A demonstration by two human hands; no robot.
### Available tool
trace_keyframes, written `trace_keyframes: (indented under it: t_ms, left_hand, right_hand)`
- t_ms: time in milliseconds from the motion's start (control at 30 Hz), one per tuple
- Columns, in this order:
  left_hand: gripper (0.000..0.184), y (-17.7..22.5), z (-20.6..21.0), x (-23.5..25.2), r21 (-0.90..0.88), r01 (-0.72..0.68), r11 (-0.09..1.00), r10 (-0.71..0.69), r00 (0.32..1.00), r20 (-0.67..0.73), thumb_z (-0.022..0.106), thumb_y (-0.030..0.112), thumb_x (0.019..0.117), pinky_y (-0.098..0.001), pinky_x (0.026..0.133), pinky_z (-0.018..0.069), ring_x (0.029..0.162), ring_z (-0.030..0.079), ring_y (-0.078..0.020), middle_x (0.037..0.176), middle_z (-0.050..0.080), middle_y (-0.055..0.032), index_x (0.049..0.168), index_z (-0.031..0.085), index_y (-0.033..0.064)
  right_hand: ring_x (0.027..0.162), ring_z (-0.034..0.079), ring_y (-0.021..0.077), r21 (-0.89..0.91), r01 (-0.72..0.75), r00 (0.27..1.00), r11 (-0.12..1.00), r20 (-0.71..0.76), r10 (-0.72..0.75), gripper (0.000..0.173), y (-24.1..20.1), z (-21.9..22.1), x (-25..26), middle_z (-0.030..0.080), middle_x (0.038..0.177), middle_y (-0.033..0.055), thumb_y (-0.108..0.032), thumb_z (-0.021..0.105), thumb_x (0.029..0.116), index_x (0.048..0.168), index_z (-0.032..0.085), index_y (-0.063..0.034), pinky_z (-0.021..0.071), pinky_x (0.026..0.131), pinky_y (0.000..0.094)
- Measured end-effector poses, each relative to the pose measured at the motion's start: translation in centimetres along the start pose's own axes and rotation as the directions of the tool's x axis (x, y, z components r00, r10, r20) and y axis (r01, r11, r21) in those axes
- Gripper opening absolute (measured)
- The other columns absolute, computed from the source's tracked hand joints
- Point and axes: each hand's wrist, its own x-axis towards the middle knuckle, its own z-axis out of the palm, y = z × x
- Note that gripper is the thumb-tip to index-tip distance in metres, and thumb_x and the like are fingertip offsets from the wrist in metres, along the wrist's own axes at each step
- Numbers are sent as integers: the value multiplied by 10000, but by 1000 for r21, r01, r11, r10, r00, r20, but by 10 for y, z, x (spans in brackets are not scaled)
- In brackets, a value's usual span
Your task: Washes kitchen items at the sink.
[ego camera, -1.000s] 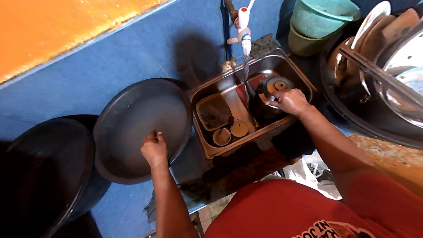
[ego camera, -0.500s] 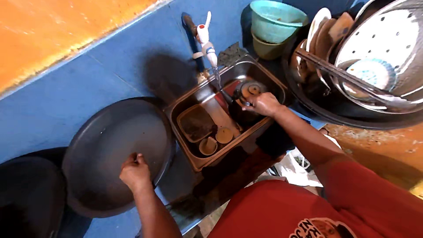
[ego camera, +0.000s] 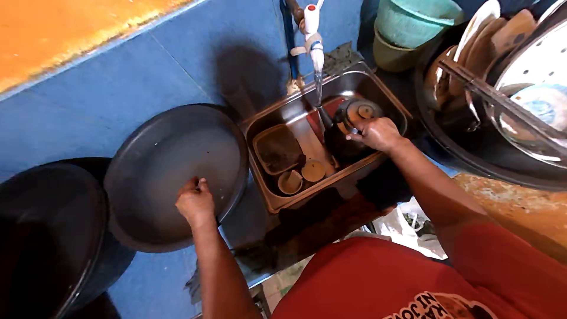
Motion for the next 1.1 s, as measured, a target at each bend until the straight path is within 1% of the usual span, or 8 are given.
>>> trace_keyframes:
  t_ms: [167, 267, 367, 533, 733, 933, 1100]
  left_hand:
    - [423, 0, 1, 0, 1, -4, 1000, 4, 1000, -12, 501, 294, 1087, -650, 1064, 424, 1227, 611, -456, 1299, 644, -283, 1352, 625, -10]
    - [418, 0, 1, -1, 2, -2, 1000, 2, 1000, -11, 497, 293, 1089, -663, 1048, 432, 1214, 614, -472, 1292, 645, -287, 1353, 625, -6]
    - [426, 0, 1, -1, -2, 10, 1000, -10, 1000, -8, 498, 302, 1088, -659, 1046, 435, 1214, 617, -466, 1298, 646, -279, 1359, 620, -3]
    - [423, 1, 0, -1, 13, -10, 1000, 10, 1000, -13, 493, 307, 1090, -674, 1017, 443, 1177, 625, -479, 1278, 642, -294, 1340, 630, -6]
    - [412, 0, 1, 0, 29, -1, 1000, 1, 1000, -10, 496, 300, 1090, -664, 1035, 439, 1203, 621, -464, 1290, 649, -274, 1341, 635, 5]
    - [429, 2, -1, -3, -6, 5, 1000, -5, 1000, -6, 492, 308, 1091, -662, 1035, 443, 1208, 617, -467, 1306, 636, -286, 1356, 619, -4]
    - [427, 3, -1, -4, -3, 14, 1000, -15, 1000, -10, 493, 310, 1090, -667, 1032, 438, 1206, 613, -474, 1301, 636, -288, 1356, 621, 0]
  right_hand:
    - [880, 704, 465, -11, 10, 1000, 1000, -6, -10, 500, 0, 2, -1, 712, 933, 243, -476, 571, 1032, 1016, 691, 9, 518, 735, 666]
    - [851, 699, 473, -20, 11, 1000, 1000, -10, -11, 511, 0, 3, -1, 699, 889, 248, -482, 565, 1033, 971, 671, 14, 513, 710, 657]
    - [855, 699, 470, -20, 7, 1000, 1000, -12, -7, 502, -1, 2, -2, 701, 890, 245, -477, 574, 1030, 972, 680, 10, 511, 713, 658]
    - [850, 701, 468, -9, 16, 1000, 1000, -19, -16, 502, 0, 2, -3, 703, 886, 245, -471, 574, 1031, 976, 684, 15, 512, 714, 656]
    - [836, 703, 462, -28, 32, 999, 999, -31, -33, 504, 1, 4, -3, 698, 865, 240, -470, 568, 1034, 937, 669, 15, 514, 695, 642]
    - [827, 698, 463, 0, 34, 998, 999, -45, -34, 508, 1, 5, -4, 691, 853, 241, -471, 582, 1025, 918, 662, 19, 514, 692, 651]
    - [847, 696, 461, 2, 26, 999, 1000, -30, -26, 511, -1, 3, -4, 690, 873, 244, -467, 582, 1027, 917, 657, 26, 509, 696, 650]
